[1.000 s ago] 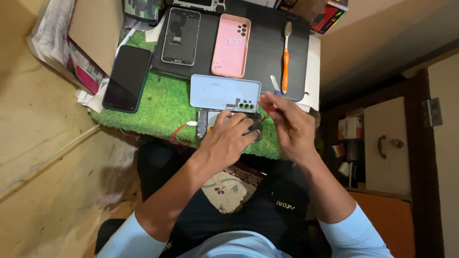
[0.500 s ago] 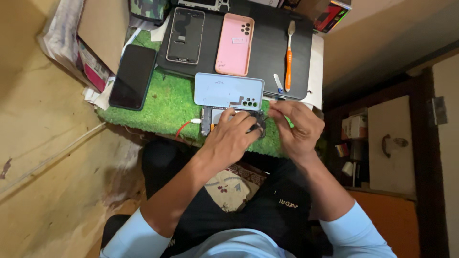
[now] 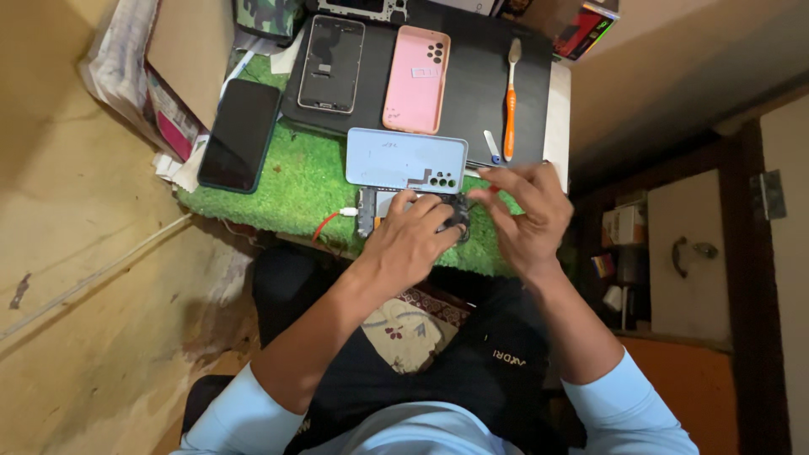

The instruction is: The person disassembles a smartphone, removes the back cover, and uses a red-handled tool to work on internal components. They then reattach the back cover and continue adjusting internal parts.

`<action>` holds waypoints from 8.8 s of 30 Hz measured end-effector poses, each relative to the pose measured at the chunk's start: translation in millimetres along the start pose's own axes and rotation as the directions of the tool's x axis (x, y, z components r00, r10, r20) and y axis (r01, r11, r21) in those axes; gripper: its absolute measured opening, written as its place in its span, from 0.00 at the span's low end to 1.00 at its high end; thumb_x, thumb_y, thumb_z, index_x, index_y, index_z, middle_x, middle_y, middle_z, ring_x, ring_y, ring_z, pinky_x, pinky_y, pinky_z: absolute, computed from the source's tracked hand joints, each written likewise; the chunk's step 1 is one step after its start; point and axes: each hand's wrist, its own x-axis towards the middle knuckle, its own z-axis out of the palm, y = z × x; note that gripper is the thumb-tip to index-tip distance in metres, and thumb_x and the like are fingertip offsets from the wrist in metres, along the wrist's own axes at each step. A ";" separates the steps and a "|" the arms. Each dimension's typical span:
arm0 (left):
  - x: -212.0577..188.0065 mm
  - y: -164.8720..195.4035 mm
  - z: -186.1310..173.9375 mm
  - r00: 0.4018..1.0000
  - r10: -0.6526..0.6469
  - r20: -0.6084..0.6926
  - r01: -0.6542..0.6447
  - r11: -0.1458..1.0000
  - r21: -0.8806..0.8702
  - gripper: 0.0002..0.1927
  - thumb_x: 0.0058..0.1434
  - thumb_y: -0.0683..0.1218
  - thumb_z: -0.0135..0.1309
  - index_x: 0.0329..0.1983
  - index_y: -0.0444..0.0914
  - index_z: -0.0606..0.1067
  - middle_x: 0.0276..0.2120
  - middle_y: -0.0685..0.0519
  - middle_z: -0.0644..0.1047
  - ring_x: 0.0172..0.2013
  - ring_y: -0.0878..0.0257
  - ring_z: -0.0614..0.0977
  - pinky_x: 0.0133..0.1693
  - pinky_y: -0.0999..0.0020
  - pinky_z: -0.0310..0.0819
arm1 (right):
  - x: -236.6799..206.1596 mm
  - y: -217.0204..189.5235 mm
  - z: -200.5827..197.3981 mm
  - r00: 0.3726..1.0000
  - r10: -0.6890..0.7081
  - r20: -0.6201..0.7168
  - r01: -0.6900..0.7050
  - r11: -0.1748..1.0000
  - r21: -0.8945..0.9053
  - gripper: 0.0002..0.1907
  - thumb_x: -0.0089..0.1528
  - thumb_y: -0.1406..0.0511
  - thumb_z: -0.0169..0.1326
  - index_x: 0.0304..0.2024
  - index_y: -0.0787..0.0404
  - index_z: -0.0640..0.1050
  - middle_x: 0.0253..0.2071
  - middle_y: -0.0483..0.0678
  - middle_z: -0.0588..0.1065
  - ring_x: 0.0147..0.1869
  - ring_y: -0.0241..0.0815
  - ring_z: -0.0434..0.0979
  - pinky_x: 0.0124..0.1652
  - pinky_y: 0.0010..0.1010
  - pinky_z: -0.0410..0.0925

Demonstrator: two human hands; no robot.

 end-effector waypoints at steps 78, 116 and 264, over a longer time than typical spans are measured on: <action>0.3 -15.2 -13.2 0.999 -0.019 0.033 0.018 0.999 0.042 0.18 0.57 0.52 0.63 0.46 0.38 0.82 0.48 0.47 0.78 0.55 0.54 0.75 0.59 0.46 0.60 | 130.2 13.8 29.7 0.816 0.021 0.578 0.158 0.953 -0.257 0.12 0.66 0.62 0.54 0.41 0.67 0.73 0.39 0.61 0.75 0.43 0.62 0.76 0.44 0.49 0.69; -3.3 -26.1 -21.8 0.996 -0.089 -0.005 0.089 0.993 0.076 0.29 0.49 0.59 0.69 0.45 0.34 0.81 0.51 0.43 0.77 0.54 0.52 0.74 0.57 0.46 0.59 | -0.5 20.7 21.8 0.848 0.084 0.524 -0.062 0.996 -0.059 0.09 0.64 0.71 0.59 0.46 0.60 0.77 0.43 0.50 0.74 0.42 0.44 0.78 0.40 0.34 0.73; -6.9 -29.2 -28.7 0.994 -0.095 -0.058 0.097 0.995 0.020 0.25 0.50 0.58 0.69 0.44 0.36 0.82 0.50 0.43 0.77 0.55 0.51 0.73 0.56 0.48 0.59 | 93.1 -2.0 37.9 0.950 -0.007 0.313 -0.010 0.999 0.052 0.14 0.64 0.75 0.55 0.53 0.64 0.77 0.40 0.53 0.77 0.41 0.46 0.78 0.41 0.35 0.71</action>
